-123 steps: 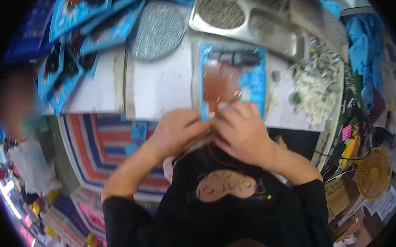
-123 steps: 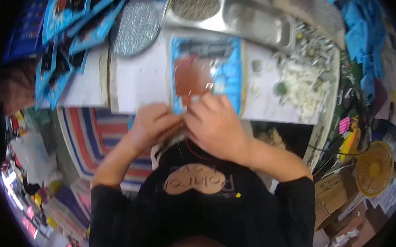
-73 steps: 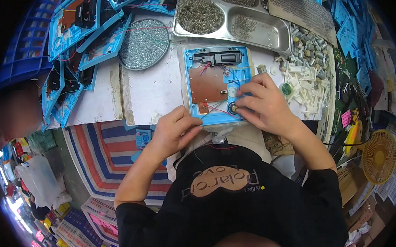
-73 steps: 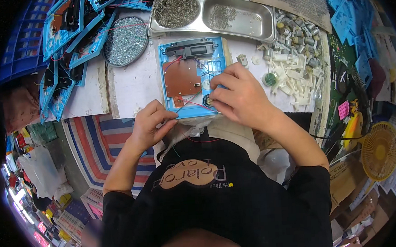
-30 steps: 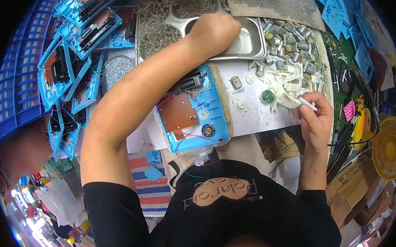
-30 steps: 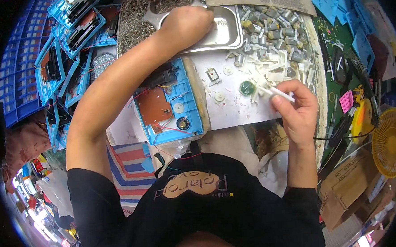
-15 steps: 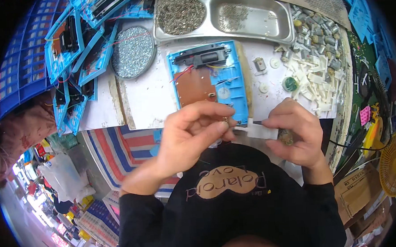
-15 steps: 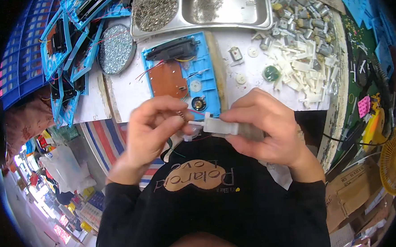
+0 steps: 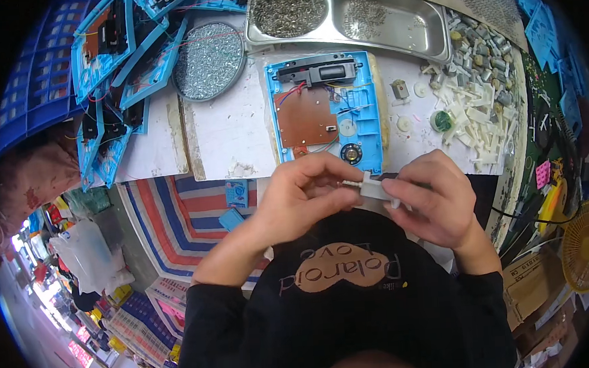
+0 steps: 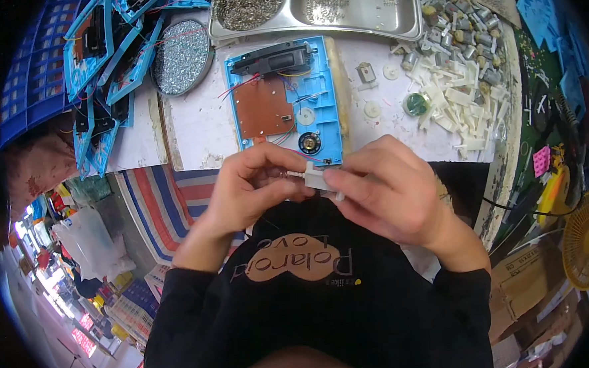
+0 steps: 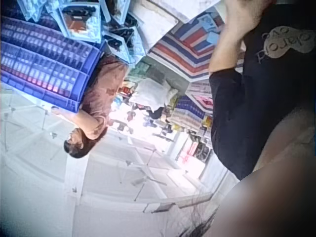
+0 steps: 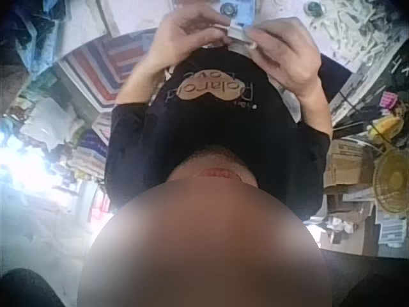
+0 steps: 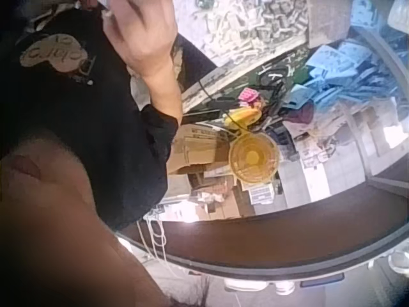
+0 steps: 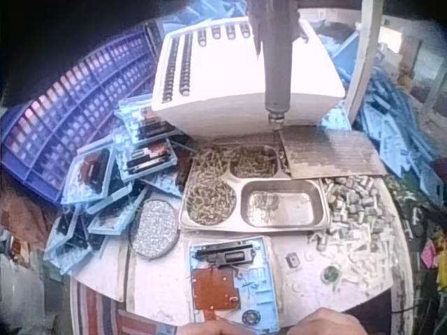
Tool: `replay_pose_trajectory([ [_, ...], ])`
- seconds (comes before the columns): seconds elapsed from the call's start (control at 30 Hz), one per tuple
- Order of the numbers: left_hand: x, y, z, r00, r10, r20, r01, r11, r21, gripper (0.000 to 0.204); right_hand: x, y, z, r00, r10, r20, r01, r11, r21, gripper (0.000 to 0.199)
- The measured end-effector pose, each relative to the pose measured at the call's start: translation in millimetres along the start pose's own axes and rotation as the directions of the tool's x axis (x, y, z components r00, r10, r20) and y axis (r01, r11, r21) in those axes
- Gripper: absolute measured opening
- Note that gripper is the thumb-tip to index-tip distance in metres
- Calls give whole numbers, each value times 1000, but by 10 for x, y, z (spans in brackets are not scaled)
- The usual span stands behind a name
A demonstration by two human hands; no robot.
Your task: Soldering wires to components inside a blue plastic housing and assembling the device using an electric screwdriver.
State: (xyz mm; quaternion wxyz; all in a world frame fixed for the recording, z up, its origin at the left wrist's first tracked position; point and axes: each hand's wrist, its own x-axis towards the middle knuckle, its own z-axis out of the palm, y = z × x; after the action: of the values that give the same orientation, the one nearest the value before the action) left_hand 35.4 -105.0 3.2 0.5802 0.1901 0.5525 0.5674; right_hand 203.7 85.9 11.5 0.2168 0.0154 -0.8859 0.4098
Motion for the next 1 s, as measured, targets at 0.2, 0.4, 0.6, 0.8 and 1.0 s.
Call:
replay_pose_trajectory([
  [0.2, 546, 196, -142, 839, 515, 173, -337, 244, 909, 22, -329, 255, -113, 955, 277, -102, -233, 919, 317, 36],
  [0.4, 821, 95, -50, 842, 490, 227, -286, 48, 957, 21, -455, 283, -139, 930, 332, -159, -264, 903, 340, 35],
  [0.6, 799, 137, -165, 832, 537, 138, -377, 366, 851, 13, -386, 364, -76, 936, 312, -161, -282, 942, 182, 33],
  [0.8, 529, -11, -373, 783, 622, 1, -422, 530, 736, 12, 75, 414, -6, 994, 99, -54, -106, 983, -148, 33],
  [1.0, 539, -101, -319, 728, 685, 0, -468, 497, 731, 13, 358, 381, -13, 993, 27, 113, 6, 961, -276, 32],
])
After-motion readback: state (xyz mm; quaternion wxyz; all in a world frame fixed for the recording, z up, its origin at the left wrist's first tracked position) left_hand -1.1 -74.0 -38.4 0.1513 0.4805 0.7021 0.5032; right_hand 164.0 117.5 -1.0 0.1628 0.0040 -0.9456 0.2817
